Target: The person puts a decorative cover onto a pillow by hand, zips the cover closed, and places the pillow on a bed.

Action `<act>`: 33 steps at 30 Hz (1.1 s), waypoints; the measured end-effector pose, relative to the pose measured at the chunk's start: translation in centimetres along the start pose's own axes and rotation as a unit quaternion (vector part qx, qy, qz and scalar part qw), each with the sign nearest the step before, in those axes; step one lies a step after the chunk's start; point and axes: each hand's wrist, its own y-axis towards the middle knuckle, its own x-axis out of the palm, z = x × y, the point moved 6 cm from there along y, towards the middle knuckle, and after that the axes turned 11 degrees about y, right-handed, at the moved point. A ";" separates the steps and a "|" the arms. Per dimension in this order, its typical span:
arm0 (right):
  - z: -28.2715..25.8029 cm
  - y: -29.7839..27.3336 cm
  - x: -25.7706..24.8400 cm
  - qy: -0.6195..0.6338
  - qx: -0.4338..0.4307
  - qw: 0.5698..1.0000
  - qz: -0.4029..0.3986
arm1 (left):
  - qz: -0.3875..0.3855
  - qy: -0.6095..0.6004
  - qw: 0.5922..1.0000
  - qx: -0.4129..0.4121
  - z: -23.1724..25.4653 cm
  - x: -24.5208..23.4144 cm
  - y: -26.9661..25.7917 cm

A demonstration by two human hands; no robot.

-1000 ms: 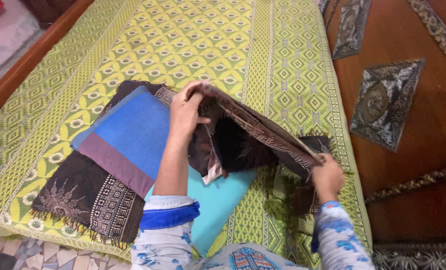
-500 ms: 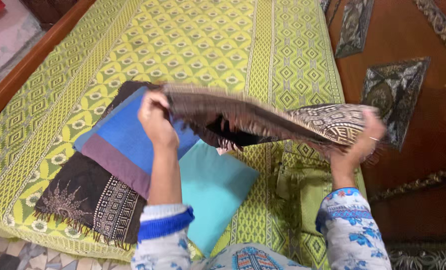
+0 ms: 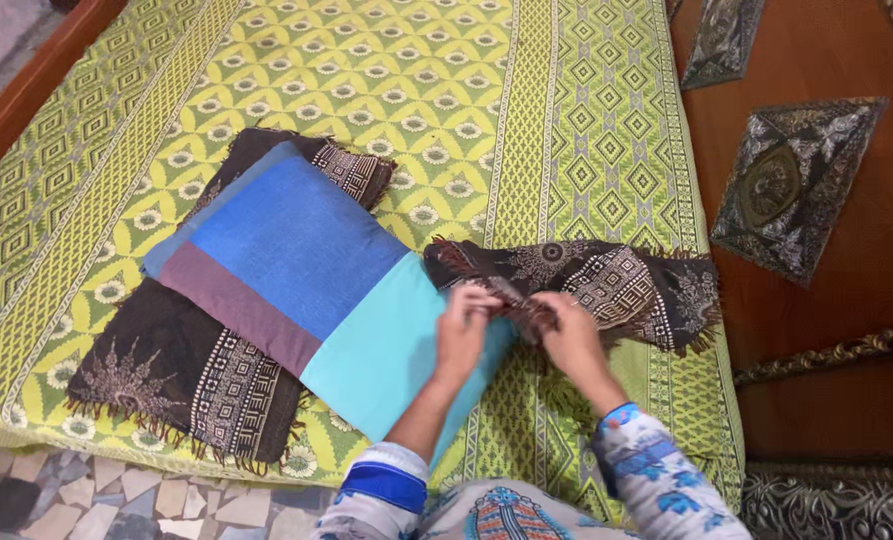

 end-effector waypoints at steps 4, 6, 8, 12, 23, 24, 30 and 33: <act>-3.6 2.1 -4.6 0.079 -0.020 0.996 0.021 | 0.147 0.026 0.985 -0.090 -12.1 -6.2 2.9; -7.2 3.3 -7.1 0.086 -0.071 0.993 0.048 | 0.129 -0.044 0.967 -0.213 -18.8 -6.4 3.4; -10.7 4.2 -9.4 0.087 -0.091 0.989 0.083 | 0.082 -0.129 0.930 -0.333 -22.7 -5.1 3.9; -17.9 5.6 -13.2 0.082 -0.173 0.969 0.154 | -0.049 -0.278 0.831 -0.480 -18.7 0.4 3.0; -26.1 8.5 -18.9 -0.087 -0.294 0.881 0.359 | -0.379 -0.392 0.800 -0.251 0.1 1.5 2.6; -26.4 8.9 -19.0 -0.087 -0.307 0.878 0.356 | -0.394 -0.385 0.804 -0.223 0.6 0.9 2.6; -27.1 11.5 -19.4 0.015 -0.202 0.904 0.377 | -0.443 -0.201 0.868 -0.099 6.2 -2.5 2.1; -28.2 11.9 -18.9 0.124 -0.253 0.895 0.346 | -0.412 -0.159 0.893 -0.087 7.8 -3.7 2.8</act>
